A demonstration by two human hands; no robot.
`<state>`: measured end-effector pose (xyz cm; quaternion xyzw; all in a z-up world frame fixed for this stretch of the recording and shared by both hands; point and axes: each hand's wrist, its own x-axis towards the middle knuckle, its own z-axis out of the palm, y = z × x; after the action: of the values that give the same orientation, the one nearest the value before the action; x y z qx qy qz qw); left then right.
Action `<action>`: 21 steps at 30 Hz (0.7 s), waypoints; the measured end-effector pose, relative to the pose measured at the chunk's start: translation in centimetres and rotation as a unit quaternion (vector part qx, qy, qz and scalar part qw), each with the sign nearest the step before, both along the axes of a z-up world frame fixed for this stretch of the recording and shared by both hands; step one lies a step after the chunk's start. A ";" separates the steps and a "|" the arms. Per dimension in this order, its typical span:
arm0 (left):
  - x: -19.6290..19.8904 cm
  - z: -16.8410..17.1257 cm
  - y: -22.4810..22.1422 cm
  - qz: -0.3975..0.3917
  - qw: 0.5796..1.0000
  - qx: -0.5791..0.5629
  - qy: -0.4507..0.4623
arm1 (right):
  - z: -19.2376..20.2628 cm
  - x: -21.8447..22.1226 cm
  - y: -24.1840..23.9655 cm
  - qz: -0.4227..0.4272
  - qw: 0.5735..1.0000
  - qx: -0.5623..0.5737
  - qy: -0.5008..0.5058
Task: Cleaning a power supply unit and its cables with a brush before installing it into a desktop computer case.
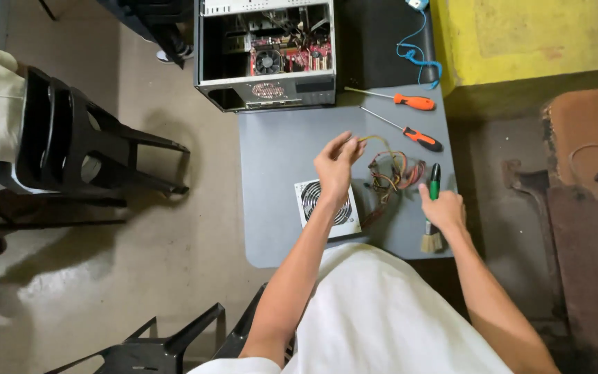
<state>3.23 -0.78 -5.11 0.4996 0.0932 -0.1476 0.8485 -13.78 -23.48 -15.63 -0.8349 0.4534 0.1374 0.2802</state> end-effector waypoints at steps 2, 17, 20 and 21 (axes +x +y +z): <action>1.5 -3.3 1.6 -0.029 0.994 0.104 -0.017 | 0.4 0.4 0.9 -0.010 1.000 -0.001 0.023; 6.9 -11.1 17.0 -0.190 0.810 0.554 -0.015 | 13.6 6.0 11.9 0.023 0.975 0.035 -0.220; 3.9 -10.4 15.6 -0.252 0.804 0.534 0.076 | 10.9 8.5 12.5 -0.058 0.983 0.136 -0.111; 3.3 -10.2 15.1 -0.267 0.806 0.517 0.107 | 8.2 9.4 12.2 -0.078 0.982 0.148 -0.093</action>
<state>6.52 14.36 -15.32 0.8508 0.1087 -0.3507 0.3760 -4.43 -11.24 -7.47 -0.7555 0.4637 0.1022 0.4514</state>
